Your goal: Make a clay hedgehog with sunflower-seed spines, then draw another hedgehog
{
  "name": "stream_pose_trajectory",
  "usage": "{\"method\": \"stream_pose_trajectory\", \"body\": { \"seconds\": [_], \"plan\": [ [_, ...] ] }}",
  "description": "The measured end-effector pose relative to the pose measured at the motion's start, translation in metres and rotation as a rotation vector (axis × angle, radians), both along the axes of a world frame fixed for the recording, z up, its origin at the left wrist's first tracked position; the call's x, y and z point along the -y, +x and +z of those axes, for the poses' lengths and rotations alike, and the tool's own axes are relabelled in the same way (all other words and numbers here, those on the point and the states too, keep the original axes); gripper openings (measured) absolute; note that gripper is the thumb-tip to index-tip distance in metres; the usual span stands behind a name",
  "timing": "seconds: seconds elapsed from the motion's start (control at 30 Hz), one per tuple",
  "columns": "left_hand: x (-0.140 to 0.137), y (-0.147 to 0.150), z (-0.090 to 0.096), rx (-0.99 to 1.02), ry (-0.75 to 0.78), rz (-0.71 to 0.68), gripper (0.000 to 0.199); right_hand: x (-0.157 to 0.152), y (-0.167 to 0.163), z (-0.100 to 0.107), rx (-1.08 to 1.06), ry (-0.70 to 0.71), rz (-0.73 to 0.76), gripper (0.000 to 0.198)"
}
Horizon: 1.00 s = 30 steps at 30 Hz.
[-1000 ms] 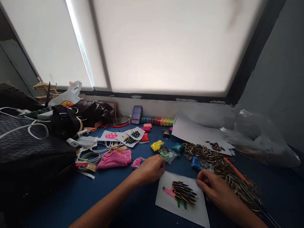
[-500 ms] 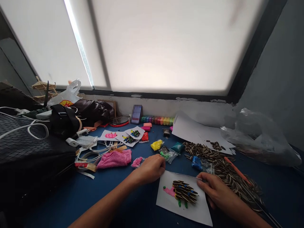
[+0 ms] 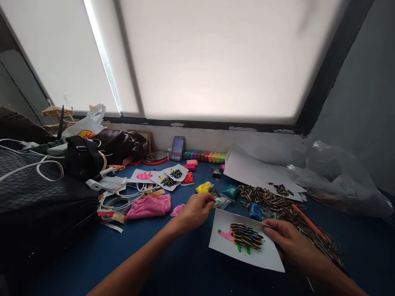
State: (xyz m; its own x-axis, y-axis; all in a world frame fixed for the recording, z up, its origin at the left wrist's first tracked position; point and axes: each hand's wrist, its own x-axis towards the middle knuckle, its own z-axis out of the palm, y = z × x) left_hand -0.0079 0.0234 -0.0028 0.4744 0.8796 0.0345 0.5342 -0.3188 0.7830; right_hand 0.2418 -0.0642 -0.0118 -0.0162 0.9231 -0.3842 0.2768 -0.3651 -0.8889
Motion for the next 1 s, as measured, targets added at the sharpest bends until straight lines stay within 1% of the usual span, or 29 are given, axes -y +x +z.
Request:
{"method": "stream_pose_trajectory", "body": {
  "seconds": [0.1,0.17,0.23,0.37,0.53,0.63,0.7,0.77,0.87,0.93,1.0],
  "plan": [
    [0.001,0.002,0.002,0.100,-0.152,-0.039,0.027,0.000,0.000,0.005,-0.016,-0.021,-0.050,0.033],
    [0.003,0.004,0.003,0.162,-0.277,-0.088,0.035,0.001,0.000,0.008,0.012,-0.005,-0.059,0.034],
    [0.005,0.006,0.004,0.222,-0.369,-0.110,0.039,0.001,-0.002,0.010,0.032,0.011,-0.056,0.034],
    [0.004,0.007,0.006,0.336,-0.433,-0.055,0.039,0.003,-0.007,0.010,-0.025,0.022,-0.056,0.035],
    [-0.001,0.002,0.010,0.416,-0.497,0.011,0.034,0.006,-0.018,0.008,-0.195,0.002,-0.001,0.041],
    [-0.003,-0.001,0.013,0.443,-0.535,0.019,0.034,0.007,-0.025,0.011,-0.243,-0.010,-0.069,0.050],
    [-0.006,-0.003,0.014,0.458,-0.532,0.023,0.034,0.007,-0.028,0.015,-0.251,-0.013,-0.138,0.056],
    [-0.009,-0.004,0.013,0.463,-0.498,0.042,0.034,0.006,-0.029,0.019,-0.263,-0.006,-0.216,0.057],
    [-0.015,-0.004,0.006,0.416,-0.418,0.068,0.034,0.002,-0.028,0.026,-0.270,0.014,-0.275,0.044],
    [-0.017,-0.004,0.000,0.341,-0.353,0.052,0.032,-0.002,-0.027,0.031,-0.286,0.042,-0.264,0.036],
    [-0.015,-0.002,-0.004,0.258,-0.254,0.025,0.030,-0.009,-0.029,0.037,-0.308,0.075,-0.236,0.030]
  ]
}}
